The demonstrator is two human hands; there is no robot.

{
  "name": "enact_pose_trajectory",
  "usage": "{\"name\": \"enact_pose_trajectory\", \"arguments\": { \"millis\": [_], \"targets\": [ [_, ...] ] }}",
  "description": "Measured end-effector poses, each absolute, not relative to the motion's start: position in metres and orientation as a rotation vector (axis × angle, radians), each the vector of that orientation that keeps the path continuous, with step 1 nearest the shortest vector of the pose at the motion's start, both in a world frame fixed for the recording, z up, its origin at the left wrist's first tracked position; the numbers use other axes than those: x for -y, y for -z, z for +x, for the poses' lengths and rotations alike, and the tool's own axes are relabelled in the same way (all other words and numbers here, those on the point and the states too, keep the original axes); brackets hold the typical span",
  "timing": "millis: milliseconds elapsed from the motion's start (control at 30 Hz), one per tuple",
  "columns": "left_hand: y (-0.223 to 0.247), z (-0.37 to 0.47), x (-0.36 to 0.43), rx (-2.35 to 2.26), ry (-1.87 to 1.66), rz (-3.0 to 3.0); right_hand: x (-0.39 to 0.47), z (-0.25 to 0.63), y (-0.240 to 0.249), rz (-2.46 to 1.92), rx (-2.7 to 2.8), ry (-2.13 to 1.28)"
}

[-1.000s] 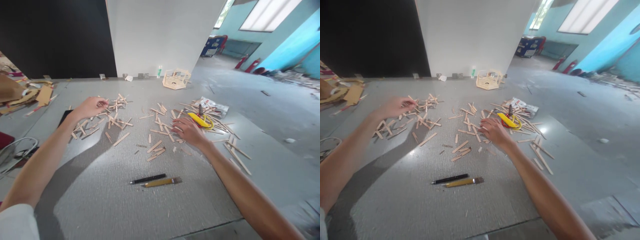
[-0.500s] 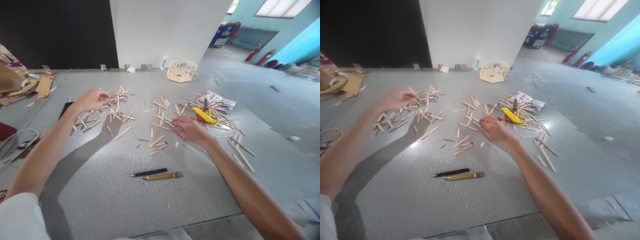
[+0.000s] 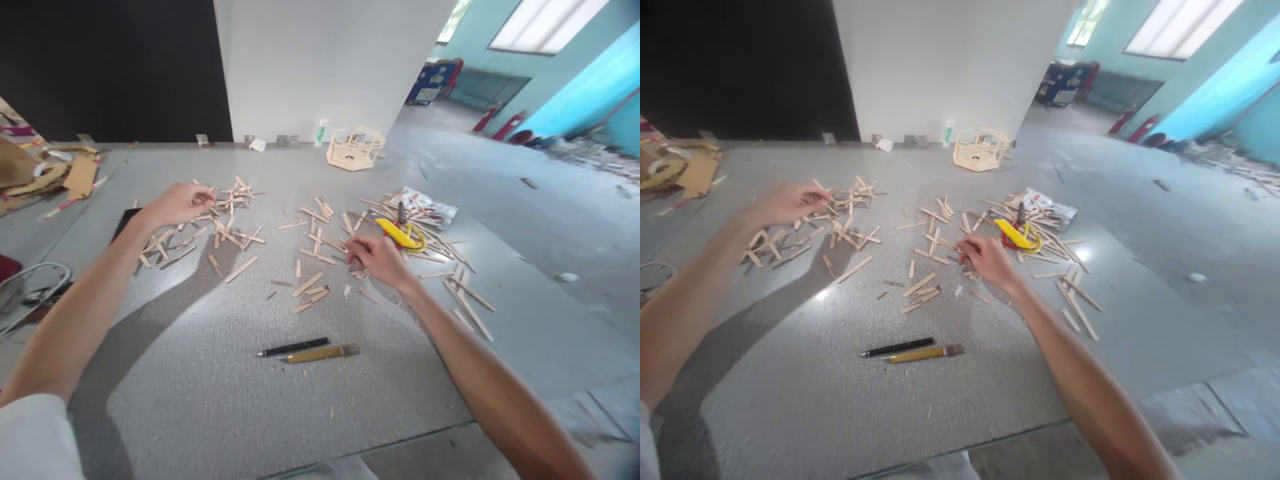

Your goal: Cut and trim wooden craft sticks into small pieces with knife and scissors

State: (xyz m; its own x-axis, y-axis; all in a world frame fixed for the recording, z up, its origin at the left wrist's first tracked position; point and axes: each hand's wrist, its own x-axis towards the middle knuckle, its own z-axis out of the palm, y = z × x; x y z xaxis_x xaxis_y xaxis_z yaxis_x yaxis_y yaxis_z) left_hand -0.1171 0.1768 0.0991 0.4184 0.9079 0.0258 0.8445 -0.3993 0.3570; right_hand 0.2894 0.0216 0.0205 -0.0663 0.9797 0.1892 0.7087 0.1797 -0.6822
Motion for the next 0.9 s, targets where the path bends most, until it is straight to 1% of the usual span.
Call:
{"name": "enact_pose_trajectory", "arguments": {
  "millis": [533, 633, 767, 833, 900],
  "targets": [
    [-0.095, -0.12, -0.182, -1.492, -0.305, 2.434, -0.01, 0.278, -0.028, -1.557, 1.959, -0.377],
    [-0.097, -0.119, -0.181, -1.511, -0.296, 2.437, -0.01, 0.281, -0.023, -1.573, 1.933, -0.297],
    [-0.098, -0.119, -0.179, -1.506, -0.287, 2.418, -0.017, 0.288, -0.012, -1.626, 1.846, -0.096],
    [-0.098, -0.119, -0.18, -1.504, -0.285, 2.418, -0.021, 0.29, -0.005, -1.597, 1.898, -0.045],
    [-0.098, -0.12, -0.181, -1.502, -0.296, 2.418, -0.025, 0.287, 0.002, -1.514, 2.039, -0.069]
  ]
}}
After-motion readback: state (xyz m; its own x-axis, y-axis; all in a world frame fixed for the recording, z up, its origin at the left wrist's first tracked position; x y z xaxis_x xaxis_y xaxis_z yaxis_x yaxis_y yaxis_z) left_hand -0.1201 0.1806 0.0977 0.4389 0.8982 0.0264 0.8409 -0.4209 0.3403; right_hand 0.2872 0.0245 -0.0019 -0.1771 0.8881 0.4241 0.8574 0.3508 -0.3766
